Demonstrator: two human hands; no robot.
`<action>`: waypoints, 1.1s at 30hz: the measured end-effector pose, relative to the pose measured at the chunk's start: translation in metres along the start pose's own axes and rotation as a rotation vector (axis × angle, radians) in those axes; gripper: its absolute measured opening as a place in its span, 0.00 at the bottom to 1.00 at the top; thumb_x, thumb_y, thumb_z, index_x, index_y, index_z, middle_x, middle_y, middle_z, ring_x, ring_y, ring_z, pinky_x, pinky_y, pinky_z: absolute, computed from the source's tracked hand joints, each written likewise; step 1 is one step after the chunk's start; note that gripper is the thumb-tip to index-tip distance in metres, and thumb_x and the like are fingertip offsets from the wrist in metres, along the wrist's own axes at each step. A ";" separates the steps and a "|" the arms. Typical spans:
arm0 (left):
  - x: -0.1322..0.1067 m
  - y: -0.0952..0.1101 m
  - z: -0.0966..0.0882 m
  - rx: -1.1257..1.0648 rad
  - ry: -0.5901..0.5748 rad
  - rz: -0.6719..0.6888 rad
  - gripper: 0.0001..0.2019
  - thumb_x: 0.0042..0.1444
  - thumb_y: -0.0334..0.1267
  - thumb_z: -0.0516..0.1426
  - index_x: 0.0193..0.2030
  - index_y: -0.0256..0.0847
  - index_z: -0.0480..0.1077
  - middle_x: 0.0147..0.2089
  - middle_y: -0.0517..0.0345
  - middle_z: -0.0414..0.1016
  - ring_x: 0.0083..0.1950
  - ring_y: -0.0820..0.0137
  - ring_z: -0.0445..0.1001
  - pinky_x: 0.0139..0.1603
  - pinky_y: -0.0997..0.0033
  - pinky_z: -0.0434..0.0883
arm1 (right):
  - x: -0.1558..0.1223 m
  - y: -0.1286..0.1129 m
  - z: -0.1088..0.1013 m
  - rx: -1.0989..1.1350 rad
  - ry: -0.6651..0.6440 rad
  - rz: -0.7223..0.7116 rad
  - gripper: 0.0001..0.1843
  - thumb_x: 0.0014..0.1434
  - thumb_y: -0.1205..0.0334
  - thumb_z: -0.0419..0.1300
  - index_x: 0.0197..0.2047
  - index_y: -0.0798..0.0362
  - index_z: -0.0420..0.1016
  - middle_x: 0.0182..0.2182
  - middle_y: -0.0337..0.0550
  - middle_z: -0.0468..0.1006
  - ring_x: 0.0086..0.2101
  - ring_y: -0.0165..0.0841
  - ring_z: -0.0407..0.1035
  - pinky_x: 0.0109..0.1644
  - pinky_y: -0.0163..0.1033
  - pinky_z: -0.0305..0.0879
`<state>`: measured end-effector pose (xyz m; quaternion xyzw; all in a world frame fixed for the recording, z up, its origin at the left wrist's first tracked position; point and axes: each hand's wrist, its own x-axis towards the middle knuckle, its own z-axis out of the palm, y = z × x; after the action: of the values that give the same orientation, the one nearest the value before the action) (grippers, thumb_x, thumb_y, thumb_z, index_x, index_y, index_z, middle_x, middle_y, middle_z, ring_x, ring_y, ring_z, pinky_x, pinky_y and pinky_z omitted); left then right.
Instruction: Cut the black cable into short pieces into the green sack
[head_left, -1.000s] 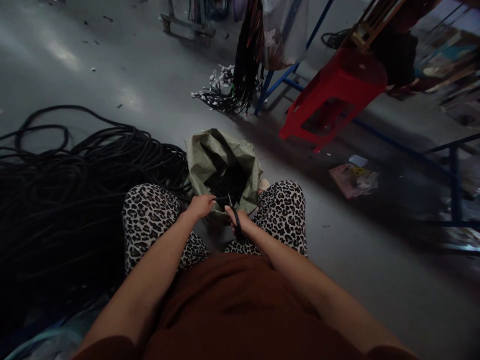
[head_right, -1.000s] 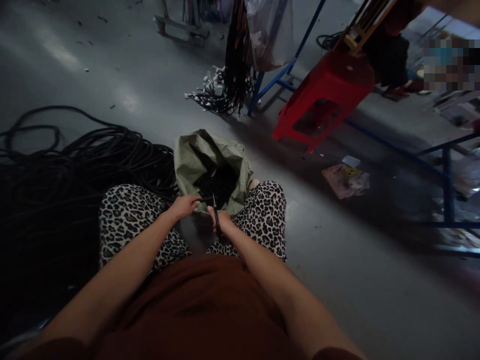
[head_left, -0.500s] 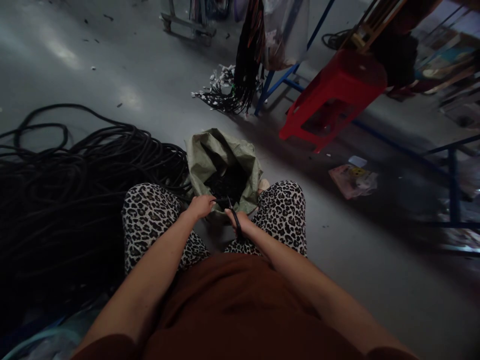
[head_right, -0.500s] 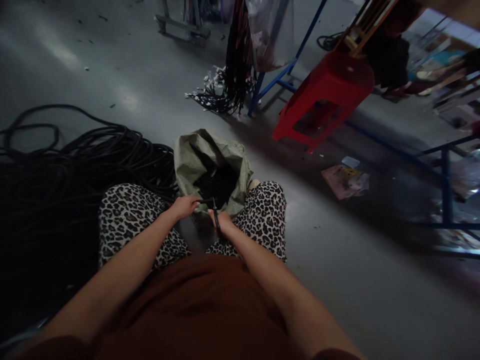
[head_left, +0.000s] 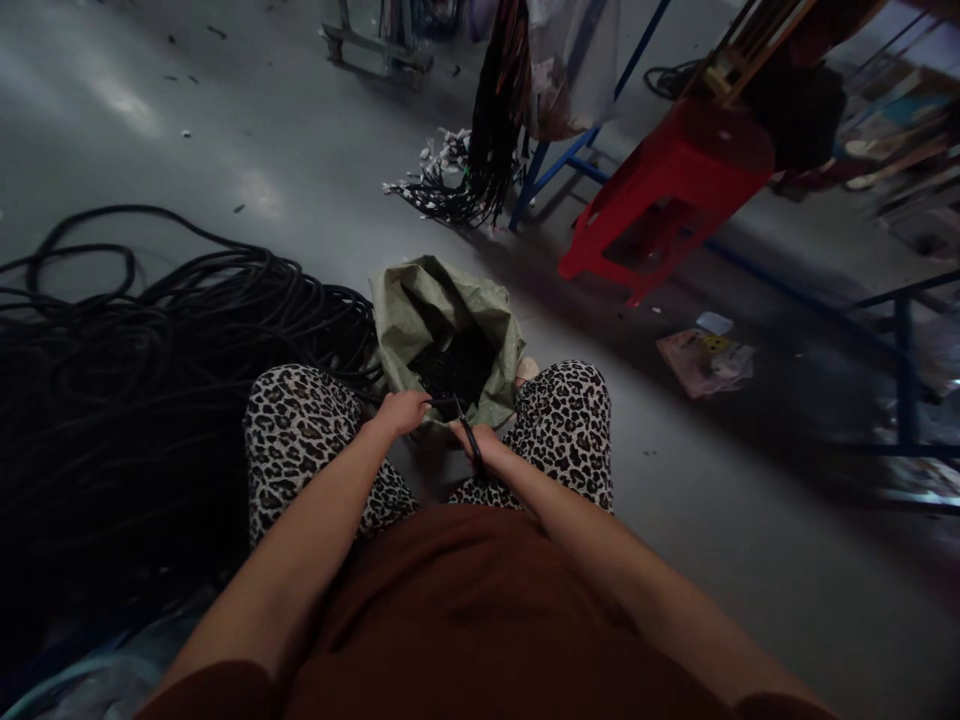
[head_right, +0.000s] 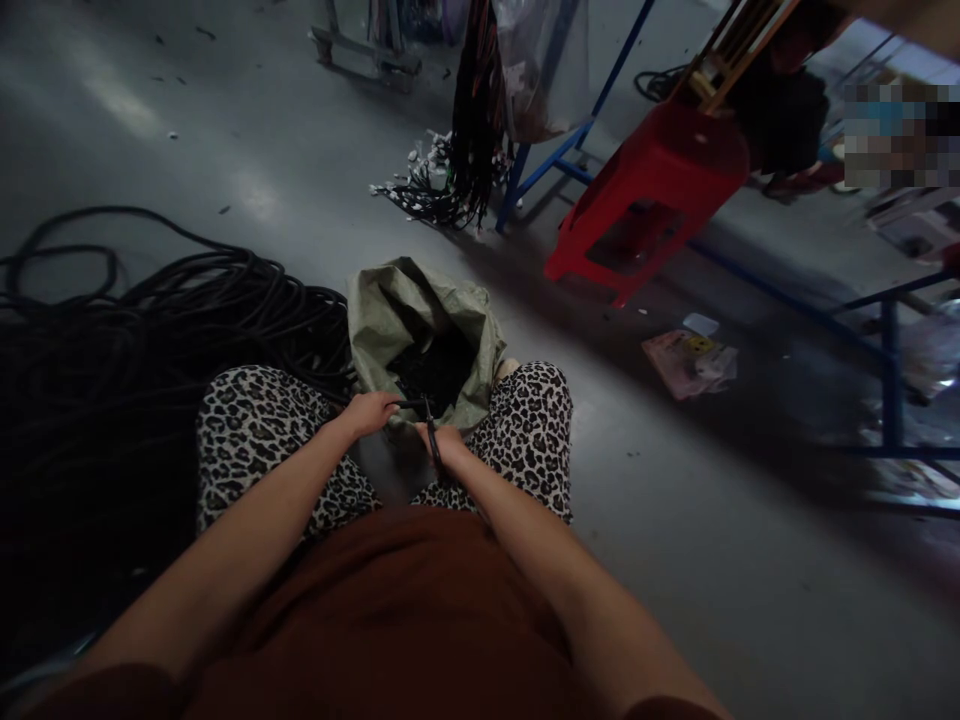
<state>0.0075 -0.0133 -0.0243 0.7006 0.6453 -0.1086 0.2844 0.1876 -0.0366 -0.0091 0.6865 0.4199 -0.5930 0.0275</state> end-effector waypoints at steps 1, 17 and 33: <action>0.000 0.000 0.000 0.004 -0.001 0.003 0.18 0.60 0.41 0.46 0.52 0.50 0.70 0.50 0.55 0.75 0.53 0.62 0.72 0.52 0.64 0.66 | -0.001 -0.001 0.000 0.004 -0.005 0.004 0.24 0.57 0.43 0.55 0.28 0.58 0.70 0.11 0.37 0.60 0.12 0.29 0.57 0.13 0.33 0.55; -0.001 -0.001 -0.001 0.026 -0.006 -0.020 0.17 0.60 0.41 0.46 0.51 0.51 0.70 0.51 0.55 0.75 0.53 0.62 0.72 0.52 0.63 0.66 | 0.001 0.006 0.000 0.059 -0.068 -0.008 0.23 0.59 0.44 0.54 0.25 0.56 0.64 0.10 0.32 0.57 0.11 0.25 0.56 0.12 0.29 0.55; 0.003 -0.006 0.001 -0.044 0.074 -0.015 0.18 0.60 0.42 0.46 0.52 0.50 0.70 0.52 0.57 0.74 0.54 0.64 0.71 0.50 0.68 0.67 | 0.000 0.000 0.001 0.229 -0.159 0.086 0.29 0.56 0.34 0.51 0.30 0.56 0.63 0.15 0.35 0.65 0.13 0.27 0.63 0.14 0.30 0.59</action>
<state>0.0022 -0.0110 -0.0280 0.6927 0.6631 -0.0704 0.2749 0.1868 -0.0375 -0.0091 0.6534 0.3161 -0.6878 0.0078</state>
